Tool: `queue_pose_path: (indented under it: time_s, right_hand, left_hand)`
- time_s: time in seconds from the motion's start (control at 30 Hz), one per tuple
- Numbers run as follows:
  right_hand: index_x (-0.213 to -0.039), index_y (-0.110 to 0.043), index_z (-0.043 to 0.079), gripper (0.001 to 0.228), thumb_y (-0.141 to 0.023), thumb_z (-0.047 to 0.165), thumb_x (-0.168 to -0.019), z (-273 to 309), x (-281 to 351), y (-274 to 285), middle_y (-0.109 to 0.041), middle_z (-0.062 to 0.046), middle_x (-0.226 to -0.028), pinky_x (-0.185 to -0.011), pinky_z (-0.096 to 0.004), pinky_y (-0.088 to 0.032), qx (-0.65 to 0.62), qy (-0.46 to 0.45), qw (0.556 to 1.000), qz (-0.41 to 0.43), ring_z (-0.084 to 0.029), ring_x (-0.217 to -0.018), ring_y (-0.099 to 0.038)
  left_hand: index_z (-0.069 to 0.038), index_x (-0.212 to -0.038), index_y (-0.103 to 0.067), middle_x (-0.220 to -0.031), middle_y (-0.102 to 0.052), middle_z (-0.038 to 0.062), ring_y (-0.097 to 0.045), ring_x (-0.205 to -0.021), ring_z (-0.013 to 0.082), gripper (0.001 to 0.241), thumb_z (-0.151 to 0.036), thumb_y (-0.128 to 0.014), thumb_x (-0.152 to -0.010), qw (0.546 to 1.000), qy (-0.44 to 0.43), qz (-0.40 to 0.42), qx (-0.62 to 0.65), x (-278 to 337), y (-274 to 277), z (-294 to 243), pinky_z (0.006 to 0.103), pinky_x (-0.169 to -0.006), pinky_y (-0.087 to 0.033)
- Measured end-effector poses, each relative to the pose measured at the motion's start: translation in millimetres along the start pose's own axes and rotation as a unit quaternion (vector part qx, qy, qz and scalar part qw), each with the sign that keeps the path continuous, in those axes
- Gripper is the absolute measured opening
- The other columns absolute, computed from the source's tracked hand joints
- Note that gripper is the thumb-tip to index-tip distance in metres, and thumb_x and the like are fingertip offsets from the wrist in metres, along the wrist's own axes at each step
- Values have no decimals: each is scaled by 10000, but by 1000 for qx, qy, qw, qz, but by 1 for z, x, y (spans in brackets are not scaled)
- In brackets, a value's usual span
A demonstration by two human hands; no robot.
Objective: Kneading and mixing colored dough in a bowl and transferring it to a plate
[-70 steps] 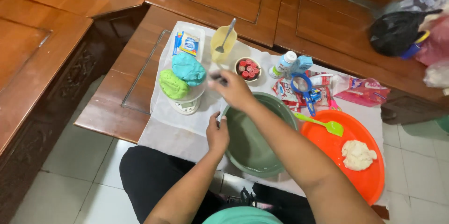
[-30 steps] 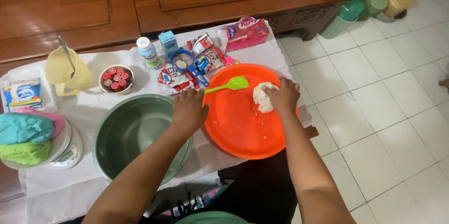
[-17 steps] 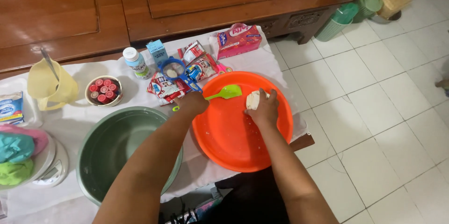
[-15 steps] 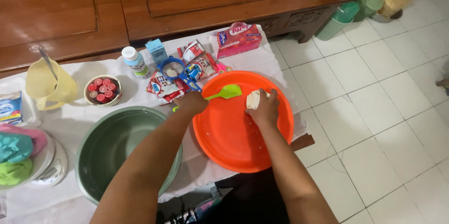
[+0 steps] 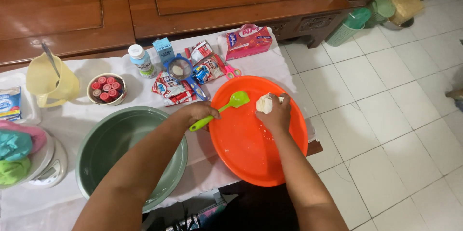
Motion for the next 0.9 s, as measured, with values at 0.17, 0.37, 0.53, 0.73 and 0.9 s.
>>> queue_pose_path:
  time_s: [0.17, 0.37, 0.53, 0.73, 0.9]
  right_hand:
    - [-1409, -607, 178, 886, -903, 370, -597, 3, 7, 2, -377, -159, -1470, -1003, -569, -561, -4, 18, 1000, -22, -458, -1294, -527]
    - [-1367, -642, 181, 851, -885, 324, -564, 14, 17, 16, -431, -162, -1377, -938, -569, -587, -4, 88, 993, -80, -479, -1189, -577]
    - [-1365, -638, 171, 888, -914, 317, -534, 48, 31, 40, -440, -174, -1334, -905, -571, -593, -5, 157, 980, -122, -498, -1152, -578]
    - [-1355, -622, 187, 935, -916, 370, -487, 155, 71, 39, -468, -194, -1275, -862, -577, -580, -45, 317, 940, -121, -509, -1110, -584]
    - [-1364, -608, 210, 947, -923, 432, -498, 250, 123, 12, -482, -181, -1260, -857, -560, -565, -57, 432, 894, -106, -482, -1082, -600]
  left_hand:
    - [-10, -1443, -433, -1079, -602, 240, -614, -997, 392, 903, -3, -819, -627, 998, -47, -42, -8, 11, -8, 9, 525, -774, -533]
    - [-61, -1566, -355, -1134, -640, 280, -652, -917, 428, 1037, 37, -753, -613, 995, -39, -17, 85, -28, -14, 62, 552, -759, -575]
    - [41, -1189, -651, -756, -631, 218, -628, -646, 385, 597, -22, -757, -605, 993, -46, -74, 85, 31, 1, 63, 506, -530, -538]
    - [-58, -1432, -570, -1070, -654, 205, -643, -898, 368, 819, 25, -629, -619, 963, -177, -161, 121, 205, 34, 25, 511, -718, -550]
    - [-51, -1482, -500, -1188, -581, 215, -540, -1065, 390, 883, 80, -599, -615, 915, -223, -283, 184, 339, 86, 49, 502, -910, -487]
Point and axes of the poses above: each hand's wrist, its own x-axis away from the middle knuckle, its own y-axis out of the back of the hand, z = x × y, the point moved 7 cm from there along -x, towards the middle knuckle
